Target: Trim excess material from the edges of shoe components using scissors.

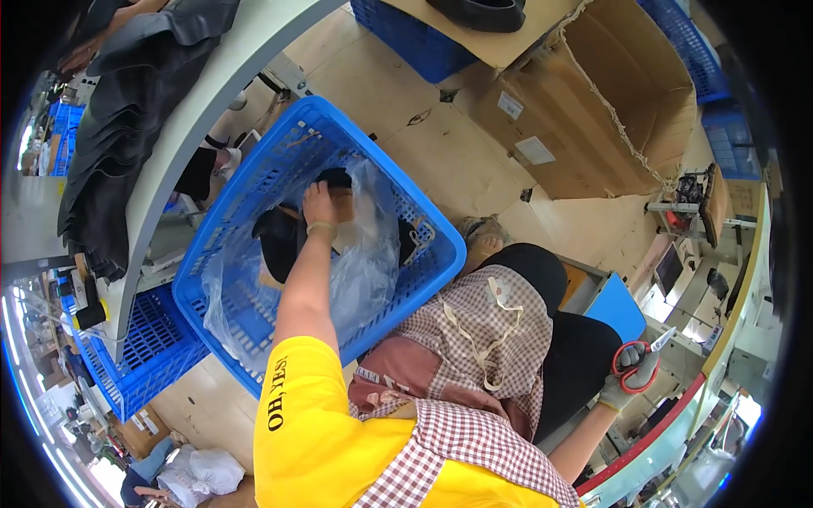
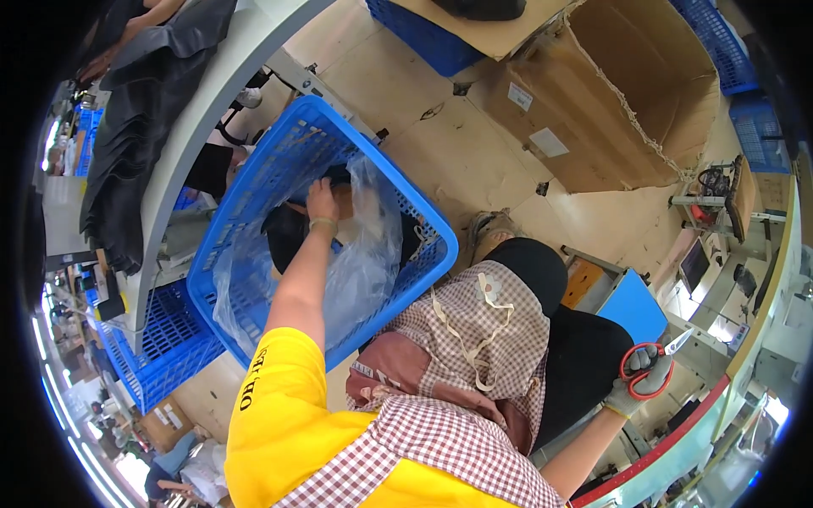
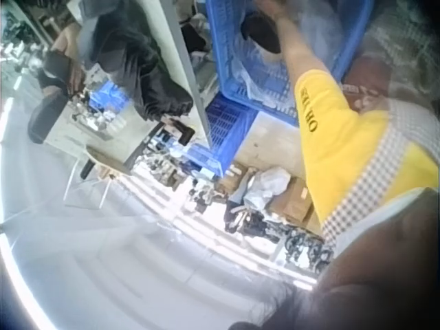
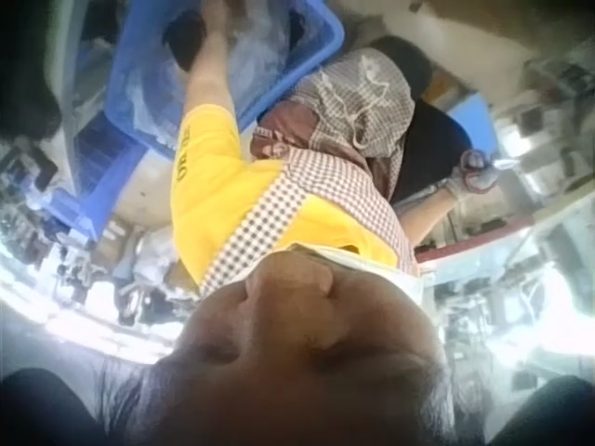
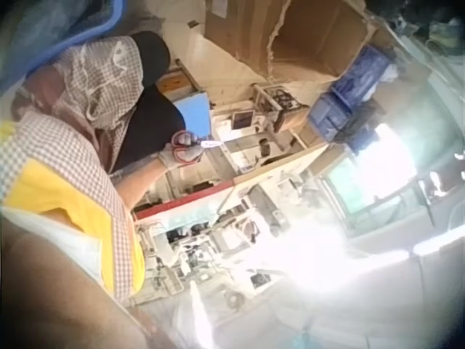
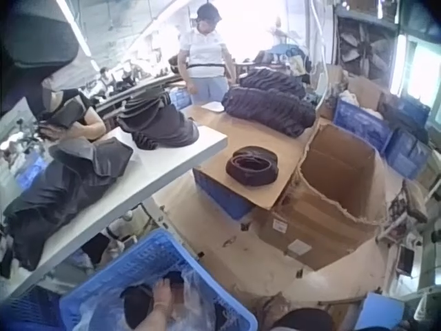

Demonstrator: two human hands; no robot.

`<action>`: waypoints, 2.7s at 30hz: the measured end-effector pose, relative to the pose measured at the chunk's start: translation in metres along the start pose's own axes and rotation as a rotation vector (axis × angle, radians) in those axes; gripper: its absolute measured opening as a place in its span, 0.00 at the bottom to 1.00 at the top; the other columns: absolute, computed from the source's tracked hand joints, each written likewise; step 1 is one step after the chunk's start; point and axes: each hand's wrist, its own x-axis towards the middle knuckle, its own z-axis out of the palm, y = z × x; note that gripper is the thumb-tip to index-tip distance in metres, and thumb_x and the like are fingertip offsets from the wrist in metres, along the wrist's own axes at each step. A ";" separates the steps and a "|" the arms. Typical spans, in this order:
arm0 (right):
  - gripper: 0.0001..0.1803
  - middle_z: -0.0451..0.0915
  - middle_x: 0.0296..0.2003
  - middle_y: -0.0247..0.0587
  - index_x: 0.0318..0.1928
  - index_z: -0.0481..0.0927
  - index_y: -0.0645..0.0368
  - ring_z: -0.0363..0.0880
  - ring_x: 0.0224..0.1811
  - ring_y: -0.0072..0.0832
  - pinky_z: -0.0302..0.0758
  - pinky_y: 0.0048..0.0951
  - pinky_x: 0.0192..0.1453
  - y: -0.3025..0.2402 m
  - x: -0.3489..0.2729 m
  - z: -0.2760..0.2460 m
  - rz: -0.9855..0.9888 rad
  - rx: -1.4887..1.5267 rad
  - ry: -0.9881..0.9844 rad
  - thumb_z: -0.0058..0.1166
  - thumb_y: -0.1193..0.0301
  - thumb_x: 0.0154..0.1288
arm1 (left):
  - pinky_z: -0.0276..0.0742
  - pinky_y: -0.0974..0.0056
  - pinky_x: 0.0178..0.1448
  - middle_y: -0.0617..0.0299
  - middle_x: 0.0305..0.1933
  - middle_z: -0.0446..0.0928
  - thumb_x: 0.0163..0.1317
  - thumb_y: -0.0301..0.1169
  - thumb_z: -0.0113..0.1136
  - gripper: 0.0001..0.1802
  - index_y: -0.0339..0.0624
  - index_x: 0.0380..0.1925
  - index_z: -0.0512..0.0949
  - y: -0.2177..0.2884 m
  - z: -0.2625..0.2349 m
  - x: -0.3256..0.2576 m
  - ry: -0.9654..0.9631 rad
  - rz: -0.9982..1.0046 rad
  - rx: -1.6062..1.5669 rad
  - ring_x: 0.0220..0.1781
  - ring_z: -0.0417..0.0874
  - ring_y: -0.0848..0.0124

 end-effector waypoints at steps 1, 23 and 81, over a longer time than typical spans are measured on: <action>0.15 0.69 0.30 0.34 0.42 0.69 0.63 0.64 0.23 0.17 0.66 0.17 0.22 -0.003 -0.002 -0.001 -0.022 -0.033 0.006 0.45 0.62 0.72 | 0.73 0.50 0.53 0.53 0.46 0.72 0.56 0.28 0.57 0.15 0.42 0.44 0.73 0.005 0.006 0.012 -0.053 0.074 0.113 0.51 0.74 0.54; 0.22 0.68 0.28 0.30 0.58 0.68 0.60 0.65 0.23 0.16 0.65 0.17 0.24 0.026 -0.023 0.049 0.089 -0.262 -0.480 0.50 0.63 0.69 | 0.72 0.58 0.50 0.50 0.41 0.77 0.56 0.25 0.60 0.22 0.36 0.52 0.70 0.030 -0.304 -0.079 0.571 -0.193 -0.379 0.43 0.78 0.56; 0.46 0.78 0.30 0.39 0.71 0.50 0.60 0.72 0.20 0.18 0.71 0.19 0.23 -0.036 -0.172 -0.051 0.525 -0.331 -0.464 0.59 0.64 0.57 | 0.72 0.55 0.44 0.52 0.40 0.70 0.49 0.35 0.69 0.21 0.35 0.39 0.73 0.341 -0.235 -0.257 -0.222 0.783 -0.660 0.42 0.74 0.56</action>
